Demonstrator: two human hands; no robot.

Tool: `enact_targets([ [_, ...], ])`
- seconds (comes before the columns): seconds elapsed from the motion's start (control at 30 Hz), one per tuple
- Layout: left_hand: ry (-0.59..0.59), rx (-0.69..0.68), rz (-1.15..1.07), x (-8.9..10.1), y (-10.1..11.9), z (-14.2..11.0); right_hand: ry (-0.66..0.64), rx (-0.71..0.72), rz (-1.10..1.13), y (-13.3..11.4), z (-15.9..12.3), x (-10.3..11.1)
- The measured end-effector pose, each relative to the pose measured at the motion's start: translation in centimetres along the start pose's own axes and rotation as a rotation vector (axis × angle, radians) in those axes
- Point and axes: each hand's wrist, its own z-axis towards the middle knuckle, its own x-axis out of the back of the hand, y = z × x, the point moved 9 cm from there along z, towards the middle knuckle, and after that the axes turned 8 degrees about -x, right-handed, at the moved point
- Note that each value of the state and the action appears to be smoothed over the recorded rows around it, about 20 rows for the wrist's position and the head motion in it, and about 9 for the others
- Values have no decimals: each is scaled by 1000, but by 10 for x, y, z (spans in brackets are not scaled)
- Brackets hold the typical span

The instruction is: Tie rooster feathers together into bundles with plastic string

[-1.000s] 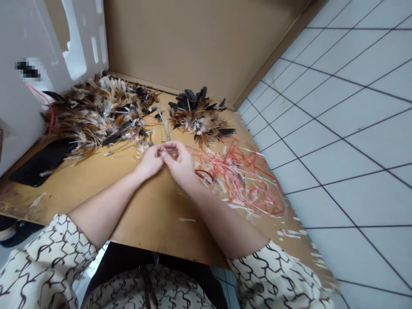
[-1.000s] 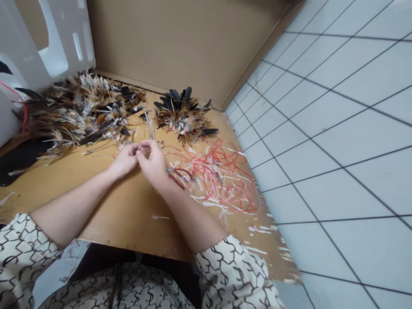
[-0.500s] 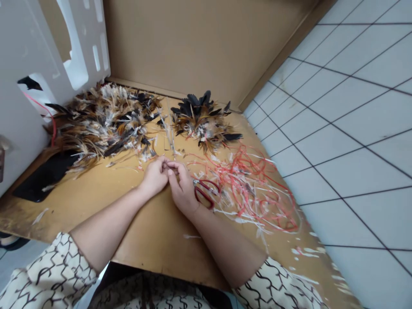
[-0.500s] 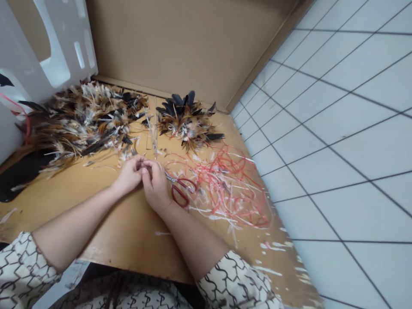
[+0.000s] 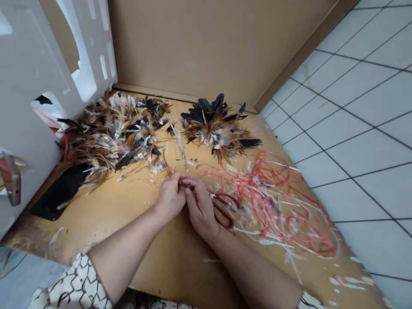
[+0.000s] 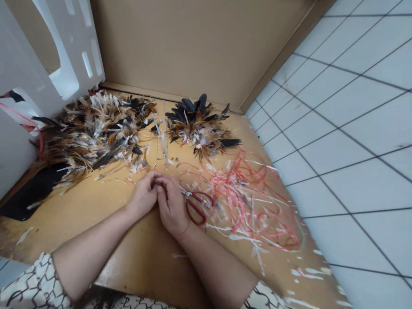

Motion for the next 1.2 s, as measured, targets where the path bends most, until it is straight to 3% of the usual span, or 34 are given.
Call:
enact_targets([
  [0.5, 42, -10, 31, 10, -2, 0, -33, -14, -6, 6, 3, -9],
  [0.9, 71, -38, 1, 17, -5, -8, -75, -119, -6, 3, -2, -16],
  [1.2, 78, -34, 12, 17, -4, -7, -93, -77, -43, 5, -2, -17],
])
